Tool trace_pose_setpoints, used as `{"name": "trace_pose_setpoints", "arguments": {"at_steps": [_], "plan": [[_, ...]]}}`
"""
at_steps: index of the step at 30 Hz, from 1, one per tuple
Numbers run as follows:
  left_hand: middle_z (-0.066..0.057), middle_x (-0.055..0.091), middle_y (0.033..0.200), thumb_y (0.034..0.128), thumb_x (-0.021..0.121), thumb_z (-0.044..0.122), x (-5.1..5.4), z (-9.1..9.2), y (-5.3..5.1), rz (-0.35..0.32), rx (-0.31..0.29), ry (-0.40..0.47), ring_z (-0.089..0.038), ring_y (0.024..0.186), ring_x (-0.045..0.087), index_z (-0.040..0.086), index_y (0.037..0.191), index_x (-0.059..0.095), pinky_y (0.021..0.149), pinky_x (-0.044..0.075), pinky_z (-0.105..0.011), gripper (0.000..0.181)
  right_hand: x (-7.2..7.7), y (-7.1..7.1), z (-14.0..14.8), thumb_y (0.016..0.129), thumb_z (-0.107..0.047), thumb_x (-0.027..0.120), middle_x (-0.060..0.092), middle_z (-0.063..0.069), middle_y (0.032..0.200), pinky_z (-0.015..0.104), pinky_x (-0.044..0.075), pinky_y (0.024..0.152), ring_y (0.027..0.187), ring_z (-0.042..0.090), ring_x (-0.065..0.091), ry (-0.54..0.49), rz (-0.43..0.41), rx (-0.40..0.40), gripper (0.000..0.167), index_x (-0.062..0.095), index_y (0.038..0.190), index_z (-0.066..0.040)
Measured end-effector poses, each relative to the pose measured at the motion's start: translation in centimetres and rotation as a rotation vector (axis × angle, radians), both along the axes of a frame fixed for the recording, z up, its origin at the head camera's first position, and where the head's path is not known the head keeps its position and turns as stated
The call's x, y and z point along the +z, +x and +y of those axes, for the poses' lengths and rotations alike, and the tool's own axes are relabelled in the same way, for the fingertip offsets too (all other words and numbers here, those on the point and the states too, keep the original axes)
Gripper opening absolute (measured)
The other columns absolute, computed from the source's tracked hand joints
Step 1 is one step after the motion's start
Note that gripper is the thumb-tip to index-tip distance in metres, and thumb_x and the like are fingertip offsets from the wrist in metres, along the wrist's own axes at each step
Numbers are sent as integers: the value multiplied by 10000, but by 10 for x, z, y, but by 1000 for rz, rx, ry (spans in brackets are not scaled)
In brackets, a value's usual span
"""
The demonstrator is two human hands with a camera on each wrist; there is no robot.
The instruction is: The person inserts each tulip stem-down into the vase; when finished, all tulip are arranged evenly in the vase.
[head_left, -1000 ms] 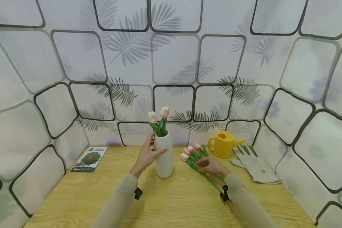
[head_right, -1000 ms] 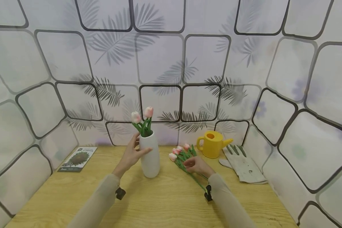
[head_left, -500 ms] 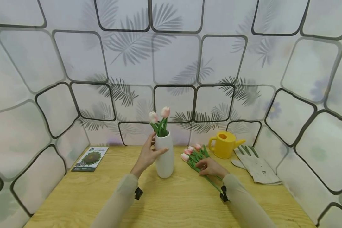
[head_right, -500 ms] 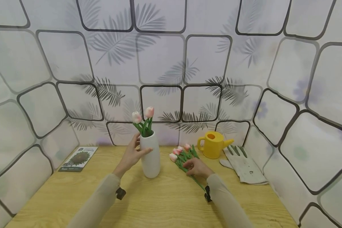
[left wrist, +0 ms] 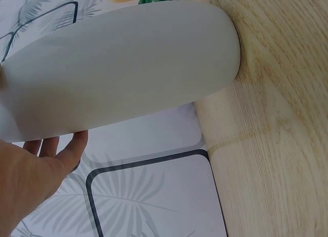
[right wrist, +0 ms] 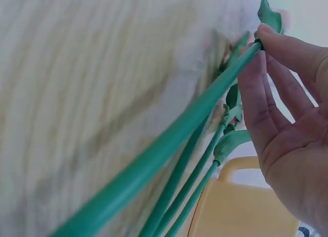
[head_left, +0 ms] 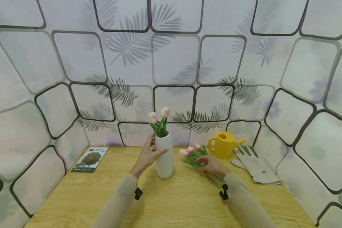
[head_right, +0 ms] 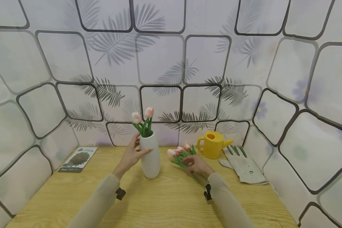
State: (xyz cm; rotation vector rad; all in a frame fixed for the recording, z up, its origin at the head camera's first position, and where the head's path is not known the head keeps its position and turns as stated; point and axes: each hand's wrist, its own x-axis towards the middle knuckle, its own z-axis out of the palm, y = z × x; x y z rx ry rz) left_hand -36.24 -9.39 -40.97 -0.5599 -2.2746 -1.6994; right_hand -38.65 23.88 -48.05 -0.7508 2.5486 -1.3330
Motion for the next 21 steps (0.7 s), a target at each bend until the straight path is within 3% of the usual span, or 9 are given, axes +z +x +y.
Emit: {"name": "trace_pose_setpoints", "arguments": {"at_steps": [3,8,11,17,21], "plan": [[-148,499,1371,823,813,251,1,0,1,0,0,4,-348,1235,519,256,1524,311,979,482,-553,862,6,2,1,848,28,686,604,320,1236,373,587,681,904,261,684,-24,-18,-9,460,563,1282,115],[-133,497,1375,825,811,258,0,0,2,-8,5,-1,-339,1242,514,269,1517,318,983,480,-551,850,14,2,0,879,18,667,618,329,1208,367,598,712,1006,376,663,-1,41,-24,430,562,1278,138],[-119,495,1377,826,810,265,1,0,2,-10,8,-7,-332,1243,514,275,1514,322,983,482,-548,844,21,1,-1,883,12,663,625,320,1196,356,596,696,978,370,665,-7,56,-66,427,566,1282,129],[-115,488,1392,824,810,284,1,0,1,-11,9,-14,-337,1256,510,268,1517,319,993,477,-549,849,38,1,1,924,32,611,521,349,1318,474,591,721,847,257,688,-136,6,-134,470,488,1369,118],[-122,488,1393,821,813,292,1,0,2,-15,12,-10,-340,1259,509,263,1525,312,995,475,-552,865,46,0,3,933,33,599,492,367,1340,512,580,773,893,285,708,-212,-10,-159,493,447,1393,126]]}}
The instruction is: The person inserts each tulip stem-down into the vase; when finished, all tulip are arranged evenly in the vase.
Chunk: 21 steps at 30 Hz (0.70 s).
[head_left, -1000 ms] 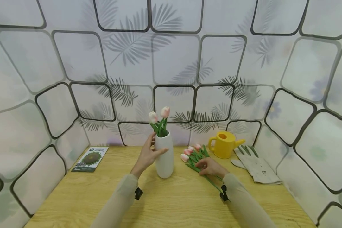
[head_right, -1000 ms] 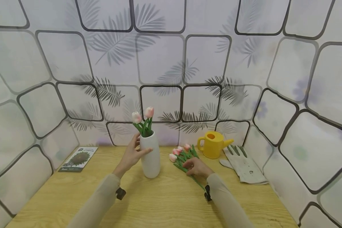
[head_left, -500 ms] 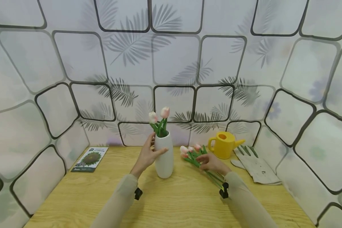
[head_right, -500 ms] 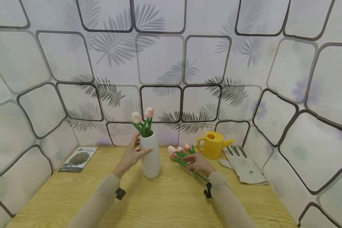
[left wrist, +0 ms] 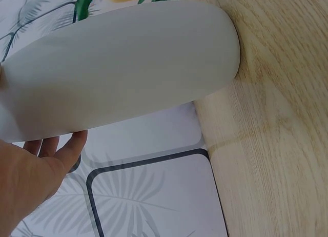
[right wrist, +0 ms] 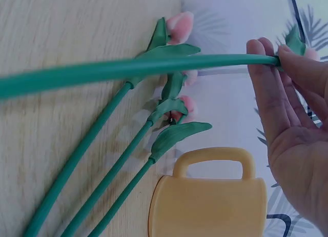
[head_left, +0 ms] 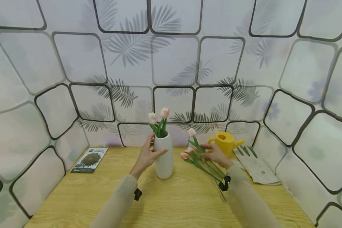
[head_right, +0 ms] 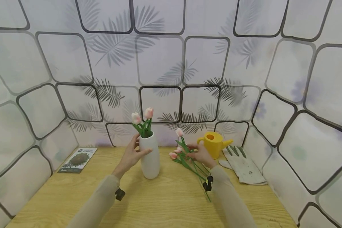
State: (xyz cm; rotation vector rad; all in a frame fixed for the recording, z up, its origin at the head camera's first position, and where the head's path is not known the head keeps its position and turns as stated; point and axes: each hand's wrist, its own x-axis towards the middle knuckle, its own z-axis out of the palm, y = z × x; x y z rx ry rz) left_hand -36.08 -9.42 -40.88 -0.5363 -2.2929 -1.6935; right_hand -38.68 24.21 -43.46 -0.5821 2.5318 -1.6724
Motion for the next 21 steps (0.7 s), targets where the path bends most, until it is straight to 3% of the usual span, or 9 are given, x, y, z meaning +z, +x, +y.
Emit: {"name": "trace_pose_setpoints", "arguments": {"at_steps": [3,7,12,17,21], "plan": [[-127,492,1389,821,813,288,0,0,0,-1,-5,3,-342,1255,514,253,1528,310,995,475,-552,869,3,-3,1,944,16,592,496,355,1353,472,589,774,970,304,702,-46,13,-34,500,435,1408,117],[-124,499,1378,822,812,290,0,0,0,-5,-4,-2,-339,1250,518,255,1525,311,994,477,-548,864,5,-6,3,960,14,574,526,316,1301,408,599,777,947,203,706,-153,20,-62,497,420,1423,106],[-125,501,1376,825,810,283,0,0,0,1,-2,-10,-340,1247,521,256,1526,309,992,478,-548,862,9,-7,2,973,6,551,517,153,1195,446,573,865,939,118,692,-278,-5,-126,478,423,1430,62],[-125,491,1387,829,807,270,0,0,0,4,-6,-3,-343,1256,512,257,1530,303,999,471,-553,863,11,-8,1,997,-25,528,491,88,1214,352,580,858,910,52,679,-365,-23,-204,464,383,1432,40],[-138,486,1392,829,807,272,1,1,2,7,-8,0,-351,1254,512,236,1533,301,998,468,-562,868,13,-7,1,1004,-26,524,569,14,1134,304,580,848,903,65,694,-495,-25,-234,504,316,1458,37]]}}
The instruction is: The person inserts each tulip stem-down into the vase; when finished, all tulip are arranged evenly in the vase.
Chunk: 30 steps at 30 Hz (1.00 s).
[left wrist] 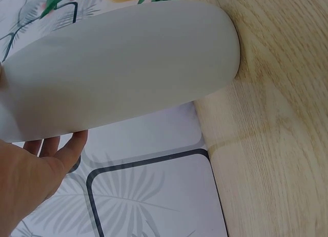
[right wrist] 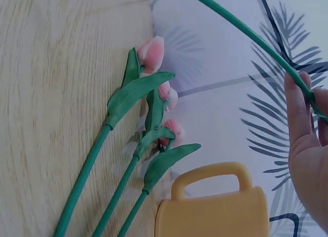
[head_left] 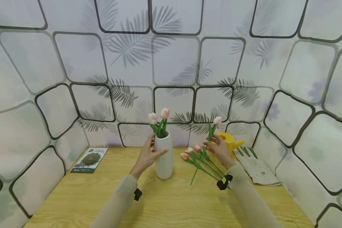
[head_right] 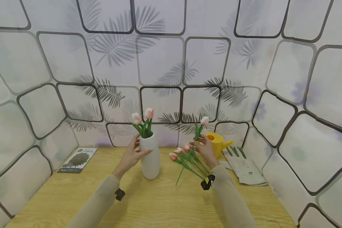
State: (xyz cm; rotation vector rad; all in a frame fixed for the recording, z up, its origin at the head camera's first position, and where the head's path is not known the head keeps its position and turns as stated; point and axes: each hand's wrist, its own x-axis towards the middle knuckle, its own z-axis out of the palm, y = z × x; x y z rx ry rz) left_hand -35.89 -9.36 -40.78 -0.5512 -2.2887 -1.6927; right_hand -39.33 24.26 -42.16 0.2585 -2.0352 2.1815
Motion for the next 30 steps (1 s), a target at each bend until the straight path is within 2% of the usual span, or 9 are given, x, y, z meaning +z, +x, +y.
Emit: {"name": "trace_pose_setpoints", "arguments": {"at_steps": [5,12,16,22,30], "plan": [[-125,485,1393,832,803,288,1,1,-2,-1,0,-5,-342,1259,511,249,1529,305,1000,469,-556,858,3,2,-1,990,-84,573,694,-28,998,244,582,796,913,119,724,-134,16,-78,542,316,1463,-14],[-120,489,1385,830,804,296,1,3,-4,-18,-1,-7,-332,1269,510,258,1519,314,1010,470,-537,847,11,7,-4,974,-93,588,733,-2,1031,288,538,919,917,82,720,-317,-17,-155,566,352,1485,-31],[-125,485,1384,828,804,317,0,3,-4,-23,-7,-6,-331,1263,512,259,1530,296,1010,470,-531,869,14,8,-6,952,-107,619,739,-41,987,248,562,853,909,83,721,-413,-52,-184,581,391,1480,-24],[-123,498,1365,820,812,305,-1,0,-2,-28,29,-6,-328,1222,536,253,1530,302,992,481,-525,875,20,6,-13,920,-105,667,737,-1,1044,242,589,752,867,110,731,-471,-58,-192,506,471,1386,-81],[-136,491,1369,821,809,323,-2,-1,-2,-23,29,-21,-338,1214,543,234,1538,290,986,486,-525,890,35,9,-18,921,-98,660,737,12,1017,267,593,756,919,162,733,-521,10,-222,456,476,1337,-73]]}}
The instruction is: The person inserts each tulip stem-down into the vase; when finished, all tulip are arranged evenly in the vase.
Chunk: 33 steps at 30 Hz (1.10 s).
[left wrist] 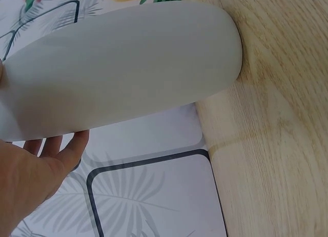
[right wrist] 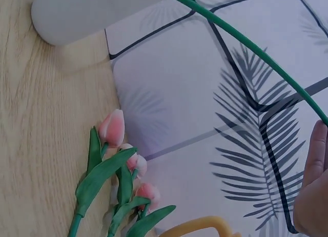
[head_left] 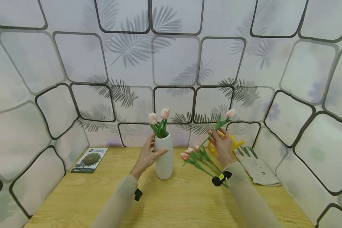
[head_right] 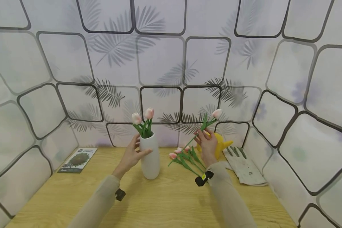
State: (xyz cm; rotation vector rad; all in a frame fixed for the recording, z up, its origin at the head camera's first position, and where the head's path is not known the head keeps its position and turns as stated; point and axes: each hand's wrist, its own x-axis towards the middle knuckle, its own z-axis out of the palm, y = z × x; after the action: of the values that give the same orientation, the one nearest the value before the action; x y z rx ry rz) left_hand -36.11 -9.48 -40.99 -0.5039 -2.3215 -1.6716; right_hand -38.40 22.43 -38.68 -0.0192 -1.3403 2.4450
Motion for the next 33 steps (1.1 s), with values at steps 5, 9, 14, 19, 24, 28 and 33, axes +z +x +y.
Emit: {"name": "trace_pose_setpoints", "arguments": {"at_steps": [5,9,14,19,24,28,33], "plan": [[-133,493,1365,823,808,317,0,0,0,5,-4,1,-337,1212,545,244,1537,292,982,489,-524,884,10,2,-3,926,-88,648,733,4,976,284,588,794,876,134,732,-61,29,-7,482,466,1367,-22],[-136,500,1360,823,809,300,0,1,1,5,-2,0,-338,1207,547,235,1534,300,981,491,-521,877,18,3,-6,925,-58,644,727,39,998,338,555,887,895,150,728,-112,58,-3,390,524,1294,-15],[-135,504,1354,824,808,294,0,1,0,5,1,1,-338,1203,547,243,1534,300,975,492,-524,874,27,3,-11,907,-94,671,702,112,1061,344,546,909,929,187,717,-133,97,-1,298,576,1182,-28],[-136,495,1364,823,809,297,1,1,0,-2,-2,4,-341,1226,534,249,1533,299,989,483,-529,876,39,2,-19,885,-121,704,701,116,1048,312,573,855,894,197,714,-154,100,-11,322,574,1158,-9],[-140,488,1378,815,815,310,2,0,0,-10,1,5,-348,1253,520,237,1534,297,1008,471,-532,889,50,0,-27,891,-103,700,699,109,1018,300,581,830,901,213,711,-168,77,-28,281,573,1130,-26],[-142,492,1373,813,815,326,1,0,-1,-4,3,-5,-356,1261,519,233,1533,297,1013,468,-536,892,58,0,-32,886,-122,705,692,105,1019,292,581,827,942,216,712,-175,81,-29,295,589,1139,-27],[-140,490,1370,815,814,325,1,0,-2,-2,0,-7,-350,1264,519,232,1528,297,1016,467,-531,885,68,1,-42,882,-121,705,707,77,943,287,584,814,889,189,717,-214,101,-11,278,598,1116,-18]]}}
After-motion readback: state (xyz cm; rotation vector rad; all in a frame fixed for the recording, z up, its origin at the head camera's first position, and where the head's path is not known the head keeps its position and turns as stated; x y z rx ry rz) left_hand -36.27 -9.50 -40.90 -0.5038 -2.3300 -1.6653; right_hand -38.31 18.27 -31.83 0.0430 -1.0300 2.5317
